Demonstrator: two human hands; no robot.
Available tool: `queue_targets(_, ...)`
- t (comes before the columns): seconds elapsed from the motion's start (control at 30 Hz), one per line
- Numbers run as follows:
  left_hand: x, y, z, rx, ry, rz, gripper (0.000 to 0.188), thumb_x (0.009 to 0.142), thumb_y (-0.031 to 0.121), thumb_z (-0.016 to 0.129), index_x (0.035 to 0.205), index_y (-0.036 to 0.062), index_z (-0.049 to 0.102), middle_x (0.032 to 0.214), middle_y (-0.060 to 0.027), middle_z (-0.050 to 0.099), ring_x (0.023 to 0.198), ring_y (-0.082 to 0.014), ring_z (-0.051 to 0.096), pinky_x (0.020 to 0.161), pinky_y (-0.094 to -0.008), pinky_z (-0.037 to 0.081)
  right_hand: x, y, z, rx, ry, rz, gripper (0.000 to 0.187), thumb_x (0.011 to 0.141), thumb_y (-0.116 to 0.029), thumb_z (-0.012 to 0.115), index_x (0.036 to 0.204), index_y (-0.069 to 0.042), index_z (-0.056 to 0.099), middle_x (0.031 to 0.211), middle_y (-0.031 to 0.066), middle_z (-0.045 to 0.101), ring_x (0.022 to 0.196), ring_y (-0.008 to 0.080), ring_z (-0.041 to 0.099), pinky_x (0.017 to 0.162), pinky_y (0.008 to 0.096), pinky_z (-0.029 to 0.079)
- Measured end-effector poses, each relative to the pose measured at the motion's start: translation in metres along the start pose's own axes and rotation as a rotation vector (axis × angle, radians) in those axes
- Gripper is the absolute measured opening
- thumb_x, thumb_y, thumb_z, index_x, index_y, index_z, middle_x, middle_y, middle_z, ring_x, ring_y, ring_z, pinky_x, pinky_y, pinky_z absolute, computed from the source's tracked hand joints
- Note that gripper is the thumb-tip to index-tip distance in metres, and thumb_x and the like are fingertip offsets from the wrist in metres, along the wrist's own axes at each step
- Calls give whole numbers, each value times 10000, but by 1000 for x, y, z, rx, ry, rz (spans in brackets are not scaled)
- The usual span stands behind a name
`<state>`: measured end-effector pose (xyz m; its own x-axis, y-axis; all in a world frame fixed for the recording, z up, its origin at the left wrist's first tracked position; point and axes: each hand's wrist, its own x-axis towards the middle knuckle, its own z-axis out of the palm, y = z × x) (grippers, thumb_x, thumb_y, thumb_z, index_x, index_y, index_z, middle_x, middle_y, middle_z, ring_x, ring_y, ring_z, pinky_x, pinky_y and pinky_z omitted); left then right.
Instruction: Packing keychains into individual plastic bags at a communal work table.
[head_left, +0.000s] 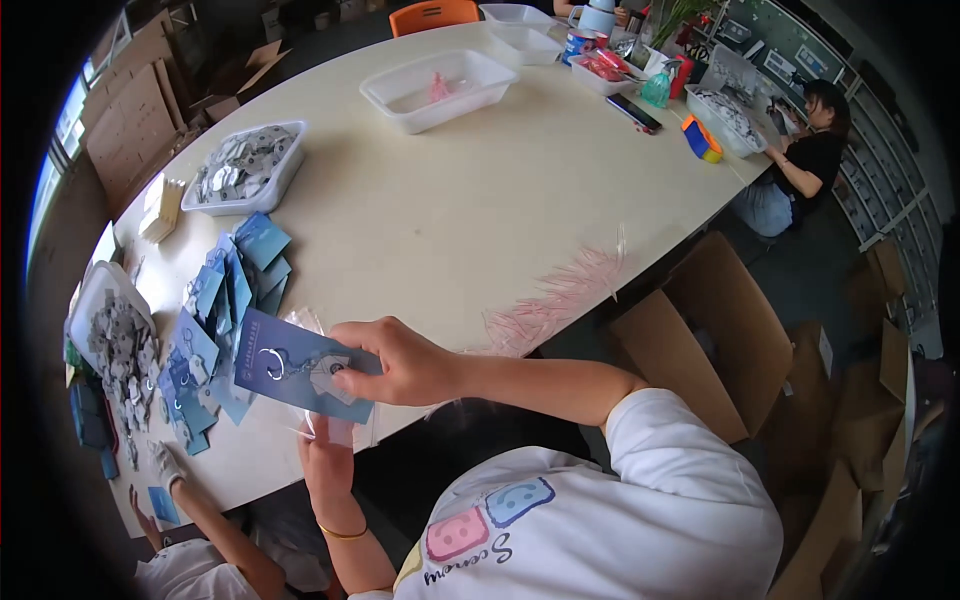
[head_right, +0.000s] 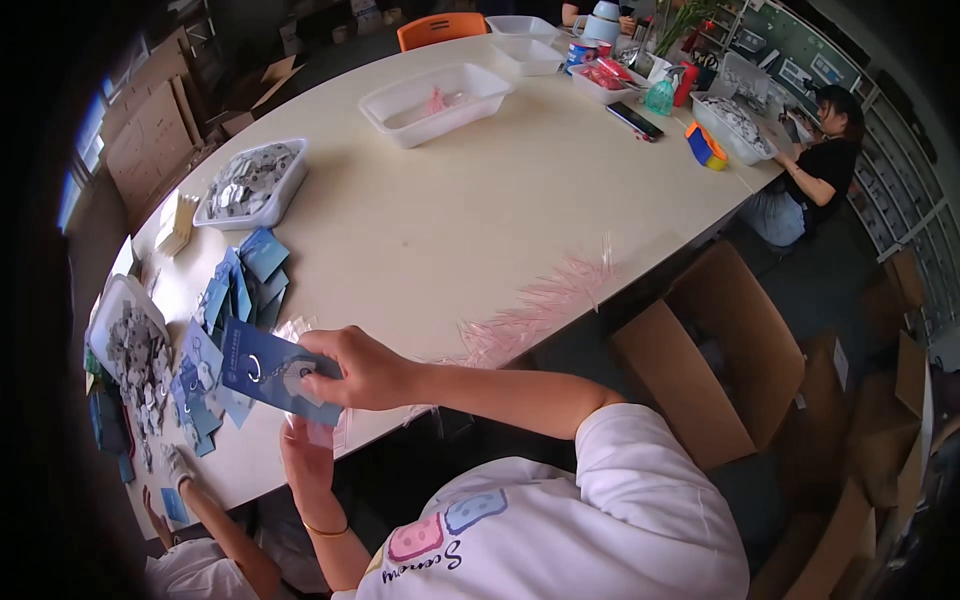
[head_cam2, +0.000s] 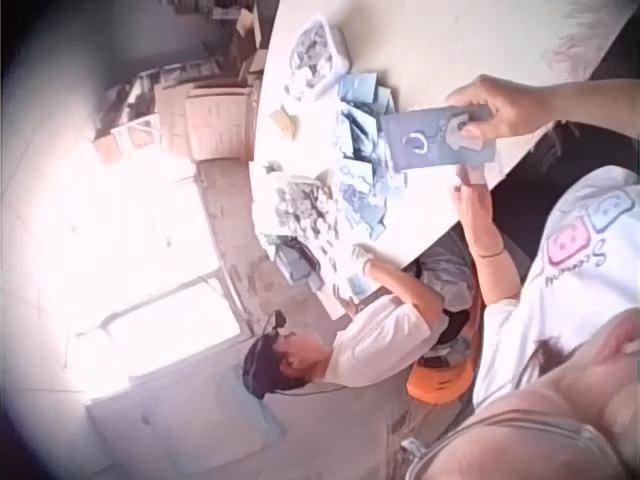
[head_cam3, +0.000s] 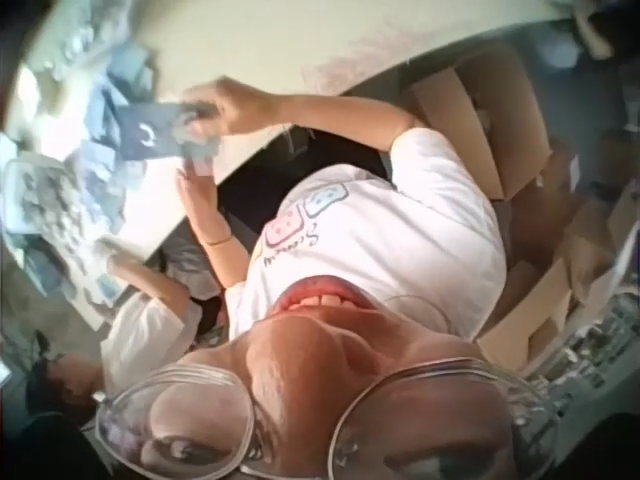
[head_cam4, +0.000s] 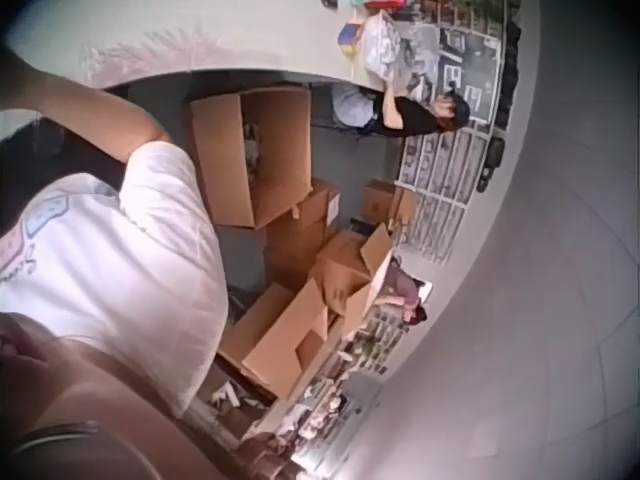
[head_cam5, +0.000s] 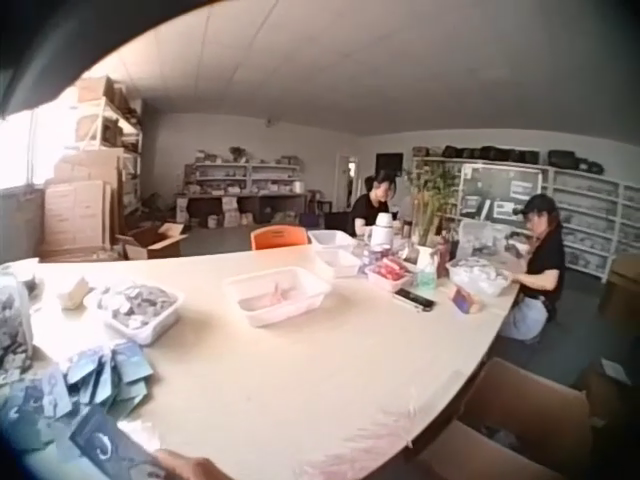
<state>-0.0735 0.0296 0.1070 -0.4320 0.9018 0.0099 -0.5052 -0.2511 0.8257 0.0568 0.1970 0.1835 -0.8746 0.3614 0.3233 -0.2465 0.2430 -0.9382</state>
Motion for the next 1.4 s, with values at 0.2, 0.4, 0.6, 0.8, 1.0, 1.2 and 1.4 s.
queue_targets(0.2,17,-19,9,94,36,180,96,875,76,616,921,-9,624,887,-60,632,735,-97,521,680,-264,413,-11,16,-18,106,23,96,200,844,-114,580,987,26,577,862,46,599,800,88,526,728,255,454)
queue_targets(0.4,31,-3,24,-16,-109,-25,199,892,125,590,888,-63,657,800,-128,669,779,-194,642,750,-329,500,-4,17,-29,239,22,78,162,826,-116,586,908,24,580,807,26,605,768,66,526,729,245,455)
queue_targets(0.6,51,14,11,-115,245,107,203,894,141,583,931,-54,627,756,-102,635,727,-169,609,685,-258,477,-21,30,-43,266,716,162,170,919,-240,550,947,-73,566,747,-58,566,558,-16,425,445,156,335)
queue_targets(0.8,85,20,30,-234,382,206,250,903,208,594,994,-21,635,815,-80,655,804,-185,661,743,-286,528,-51,52,10,283,307,326,129,912,-145,566,948,-21,562,855,-3,607,656,16,489,517,176,406)
queue_targets(1.0,77,17,29,-255,395,235,237,890,201,616,990,-12,645,830,-84,661,848,-173,650,740,-291,531,-44,60,14,233,285,247,159,916,-159,567,999,-24,553,845,-13,606,619,17,474,515,173,405)
queue_targets(1.2,73,33,24,-261,367,273,242,896,207,606,984,-16,643,885,-126,675,806,-200,657,740,-299,526,-50,61,13,213,333,203,164,908,-156,579,1004,-25,562,828,-20,596,626,12,468,515,176,404)
queue_targets(1.4,67,34,34,-209,292,242,214,883,175,619,945,-22,674,859,-128,678,798,-197,659,735,-295,525,-43,68,22,229,190,222,171,909,-158,578,1015,-26,554,832,-19,594,653,12,480,521,179,406)
